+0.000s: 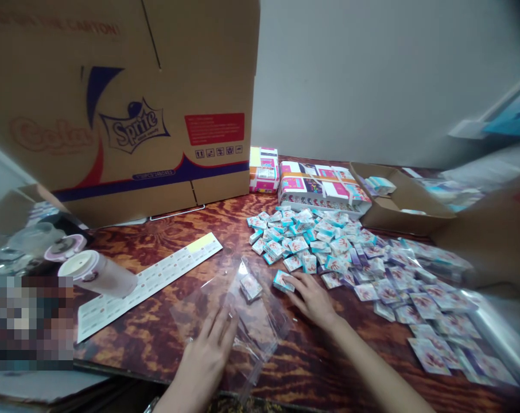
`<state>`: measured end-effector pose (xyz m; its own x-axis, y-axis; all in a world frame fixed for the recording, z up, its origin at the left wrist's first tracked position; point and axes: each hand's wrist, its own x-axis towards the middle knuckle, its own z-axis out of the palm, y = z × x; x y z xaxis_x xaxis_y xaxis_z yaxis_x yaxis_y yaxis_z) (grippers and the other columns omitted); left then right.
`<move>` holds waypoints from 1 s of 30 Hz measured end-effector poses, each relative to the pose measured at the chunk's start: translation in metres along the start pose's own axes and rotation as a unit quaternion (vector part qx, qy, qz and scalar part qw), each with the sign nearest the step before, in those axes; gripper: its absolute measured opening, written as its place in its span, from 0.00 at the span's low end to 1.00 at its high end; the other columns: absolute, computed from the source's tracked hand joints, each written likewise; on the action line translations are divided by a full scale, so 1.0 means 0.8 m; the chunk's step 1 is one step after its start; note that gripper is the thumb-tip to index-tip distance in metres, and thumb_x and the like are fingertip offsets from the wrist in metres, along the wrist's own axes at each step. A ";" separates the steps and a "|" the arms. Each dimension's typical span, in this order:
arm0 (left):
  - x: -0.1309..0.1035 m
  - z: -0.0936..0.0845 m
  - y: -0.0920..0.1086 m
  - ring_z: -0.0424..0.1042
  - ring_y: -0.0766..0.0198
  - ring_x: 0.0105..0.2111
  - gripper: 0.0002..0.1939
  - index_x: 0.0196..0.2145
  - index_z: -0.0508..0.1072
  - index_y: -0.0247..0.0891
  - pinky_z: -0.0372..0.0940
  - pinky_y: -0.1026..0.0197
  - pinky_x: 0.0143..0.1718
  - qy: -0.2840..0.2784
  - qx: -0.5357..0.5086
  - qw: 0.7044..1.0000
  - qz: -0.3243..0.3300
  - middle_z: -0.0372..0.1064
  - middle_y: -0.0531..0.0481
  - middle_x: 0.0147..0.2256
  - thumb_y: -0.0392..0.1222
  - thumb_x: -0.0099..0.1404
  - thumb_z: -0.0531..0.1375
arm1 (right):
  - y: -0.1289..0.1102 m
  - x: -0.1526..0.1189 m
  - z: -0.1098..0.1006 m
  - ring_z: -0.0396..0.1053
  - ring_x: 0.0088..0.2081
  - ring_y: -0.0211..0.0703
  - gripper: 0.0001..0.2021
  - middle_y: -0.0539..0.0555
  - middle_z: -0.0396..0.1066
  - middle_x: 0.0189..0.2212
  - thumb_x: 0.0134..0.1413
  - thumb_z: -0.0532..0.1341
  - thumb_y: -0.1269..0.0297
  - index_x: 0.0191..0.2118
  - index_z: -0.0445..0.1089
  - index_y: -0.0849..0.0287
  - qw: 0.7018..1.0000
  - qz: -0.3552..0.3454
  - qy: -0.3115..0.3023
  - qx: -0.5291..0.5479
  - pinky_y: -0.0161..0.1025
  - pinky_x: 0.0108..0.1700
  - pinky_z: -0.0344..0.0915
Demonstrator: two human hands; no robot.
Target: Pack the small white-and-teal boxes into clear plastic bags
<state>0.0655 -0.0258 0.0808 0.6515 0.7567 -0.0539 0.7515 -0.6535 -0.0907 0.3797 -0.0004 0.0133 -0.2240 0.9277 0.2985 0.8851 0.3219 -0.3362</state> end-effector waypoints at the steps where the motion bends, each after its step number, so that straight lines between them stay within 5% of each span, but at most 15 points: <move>1: -0.001 0.000 0.000 0.57 0.55 0.57 0.34 0.57 0.60 0.44 0.67 0.58 0.45 0.003 0.002 1.000 0.001 0.54 0.47 0.59 0.19 0.55 0.46 | 0.002 -0.002 0.004 0.63 0.48 0.47 0.19 0.59 0.63 0.46 0.57 0.55 0.66 0.54 0.61 0.54 1.000 -0.003 0.002 0.004 0.44 0.48 0.64; 17: -0.010 0.006 -0.001 0.60 0.58 0.55 0.32 0.56 0.61 0.34 0.66 0.62 0.46 0.088 0.040 0.995 0.011 0.57 0.46 0.57 0.20 0.54 0.45 | 0.016 -0.023 0.039 0.64 0.50 0.47 0.20 0.59 0.61 0.48 0.60 0.52 0.64 0.58 0.56 0.51 0.997 0.002 0.054 0.050 0.45 0.49 0.65; 30: -0.011 0.007 0.004 0.56 0.59 0.58 0.33 0.58 0.58 0.37 0.65 0.64 0.47 0.042 0.026 0.999 -0.012 0.52 0.48 0.60 0.21 0.56 0.46 | 0.014 -0.019 0.027 0.61 0.52 0.47 0.20 0.57 0.62 0.50 0.59 0.52 0.64 0.58 0.58 0.51 0.996 0.012 0.044 0.078 0.46 0.53 0.62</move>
<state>0.0612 -0.0345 0.0754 0.6411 0.7668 0.0319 0.7622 -0.6313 -0.1431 0.3844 -0.0064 -0.0144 -0.1605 0.9181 0.3624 0.8139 0.3308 -0.4777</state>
